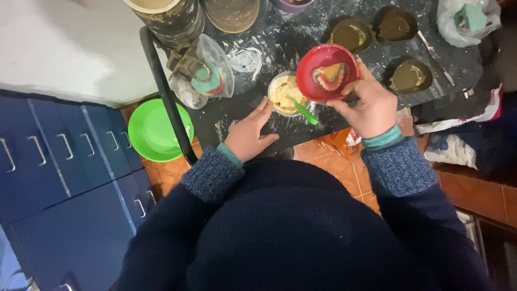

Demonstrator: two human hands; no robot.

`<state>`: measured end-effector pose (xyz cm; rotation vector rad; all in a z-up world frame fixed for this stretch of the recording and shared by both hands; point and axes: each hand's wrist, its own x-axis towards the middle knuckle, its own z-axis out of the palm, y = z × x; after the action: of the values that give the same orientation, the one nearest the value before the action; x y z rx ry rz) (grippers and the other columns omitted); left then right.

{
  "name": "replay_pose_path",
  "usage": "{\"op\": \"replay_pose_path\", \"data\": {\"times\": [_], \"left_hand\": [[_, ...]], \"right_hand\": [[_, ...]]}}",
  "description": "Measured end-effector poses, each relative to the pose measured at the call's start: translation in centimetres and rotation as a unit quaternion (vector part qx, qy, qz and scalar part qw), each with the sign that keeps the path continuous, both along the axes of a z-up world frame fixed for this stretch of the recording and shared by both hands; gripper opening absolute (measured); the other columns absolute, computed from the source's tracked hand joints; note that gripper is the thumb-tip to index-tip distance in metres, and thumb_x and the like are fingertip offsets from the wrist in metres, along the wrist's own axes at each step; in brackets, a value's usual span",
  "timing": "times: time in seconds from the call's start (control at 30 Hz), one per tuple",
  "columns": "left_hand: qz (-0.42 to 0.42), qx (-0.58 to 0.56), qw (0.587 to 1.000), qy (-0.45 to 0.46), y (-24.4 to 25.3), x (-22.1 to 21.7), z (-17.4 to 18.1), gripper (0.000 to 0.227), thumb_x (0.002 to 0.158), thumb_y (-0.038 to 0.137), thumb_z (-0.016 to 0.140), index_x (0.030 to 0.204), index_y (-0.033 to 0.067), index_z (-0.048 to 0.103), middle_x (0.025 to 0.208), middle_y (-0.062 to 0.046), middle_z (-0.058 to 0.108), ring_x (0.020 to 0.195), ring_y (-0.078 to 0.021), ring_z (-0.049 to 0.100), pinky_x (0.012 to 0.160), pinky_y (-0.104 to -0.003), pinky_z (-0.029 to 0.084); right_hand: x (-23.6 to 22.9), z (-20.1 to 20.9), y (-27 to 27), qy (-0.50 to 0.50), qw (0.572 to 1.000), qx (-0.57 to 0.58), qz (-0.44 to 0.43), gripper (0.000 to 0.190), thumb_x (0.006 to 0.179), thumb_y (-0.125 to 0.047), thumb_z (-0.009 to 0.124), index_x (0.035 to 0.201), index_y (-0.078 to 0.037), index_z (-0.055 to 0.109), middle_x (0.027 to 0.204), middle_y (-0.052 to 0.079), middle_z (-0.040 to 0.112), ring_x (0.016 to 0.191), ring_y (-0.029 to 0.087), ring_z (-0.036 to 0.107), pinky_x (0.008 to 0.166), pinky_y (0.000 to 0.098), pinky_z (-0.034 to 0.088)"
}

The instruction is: The person mixes a yellowish paste in a small container using a green spatula. They then place a red dental mold onto the paste and use a wooden stick to spread the material around the mold on the workbench.

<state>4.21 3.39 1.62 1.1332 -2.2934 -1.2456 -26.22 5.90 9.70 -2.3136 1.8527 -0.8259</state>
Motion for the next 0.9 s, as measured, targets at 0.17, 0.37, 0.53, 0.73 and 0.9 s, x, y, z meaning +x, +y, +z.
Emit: {"op": "replay_pose_path", "data": {"times": [0.17, 0.37, 0.53, 0.73, 0.9], "left_hand": [[-0.002, -0.007, 1.000, 0.001, 0.0, 0.0, -0.5, 0.092, 0.085, 0.031, 0.075, 0.158, 0.0003, 0.028, 0.166, -0.022, 0.027, 0.147, -0.0322, 0.041, 0.114, -0.038, 0.041], [-0.003, -0.011, 1.000, 0.011, 0.0, 0.0, -0.5, 0.091, 0.086, 0.031, 0.075, 0.158, 0.0001, 0.029, 0.166, -0.022, 0.028, 0.148, -0.0322, 0.040, 0.114, -0.038, 0.041], [-0.006, -0.013, 1.000, 0.003, -0.1, 0.0, -0.6, 0.090, 0.086, 0.031, 0.075, 0.157, -0.0007, 0.029, 0.166, -0.023, 0.027, 0.149, -0.0324, 0.039, 0.114, -0.038, 0.040], [-0.004, -0.022, 1.000, 0.016, 0.0, 0.1, 1.0, 0.090, 0.086, 0.031, 0.075, 0.157, 0.0004, 0.029, 0.166, -0.023, 0.028, 0.147, -0.0340, 0.041, 0.113, -0.038, 0.041], [0.047, -0.002, 0.999, -0.006, 0.4, 0.4, 2.0, 0.091, 0.085, 0.035, 0.077, 0.160, 0.0117, 0.030, 0.162, -0.024, 0.033, 0.133, -0.0393, 0.055, 0.105, -0.046, 0.046]], "right_hand": [[0.0, 0.0, -0.1, -0.005, 1.000, 0.002, 0.001, 0.036, 0.075, -0.017, 0.098, 0.093, -0.004, 0.069, 0.147, 0.029, 0.059, 0.119, 0.034, 0.072, 0.093, 0.0367, 0.061], [0.1, 0.3, -0.1, -0.028, 1.000, 0.006, 0.008, 0.036, 0.076, -0.015, 0.097, 0.094, -0.003, 0.068, 0.150, 0.027, 0.058, 0.121, 0.033, 0.072, 0.094, 0.0361, 0.061], [0.2, 0.7, -0.2, -0.027, 1.000, 0.001, 0.012, 0.036, 0.076, -0.013, 0.098, 0.093, -0.003, 0.067, 0.149, 0.028, 0.058, 0.123, 0.034, 0.071, 0.094, 0.0369, 0.061], [-2.3, -2.6, -0.7, -0.128, 0.992, 0.008, 0.022, 0.032, 0.078, -0.006, 0.094, 0.092, 0.001, 0.067, 0.143, 0.026, 0.064, 0.128, 0.031, 0.070, 0.101, 0.0352, 0.058], [-7.8, -7.1, -4.4, -0.383, 0.912, 0.138, -0.056, 0.024, 0.087, -0.004, 0.088, 0.098, -0.003, 0.067, 0.097, -0.002, 0.070, 0.088, 0.005, 0.063, 0.082, 0.0216, 0.054]]}}
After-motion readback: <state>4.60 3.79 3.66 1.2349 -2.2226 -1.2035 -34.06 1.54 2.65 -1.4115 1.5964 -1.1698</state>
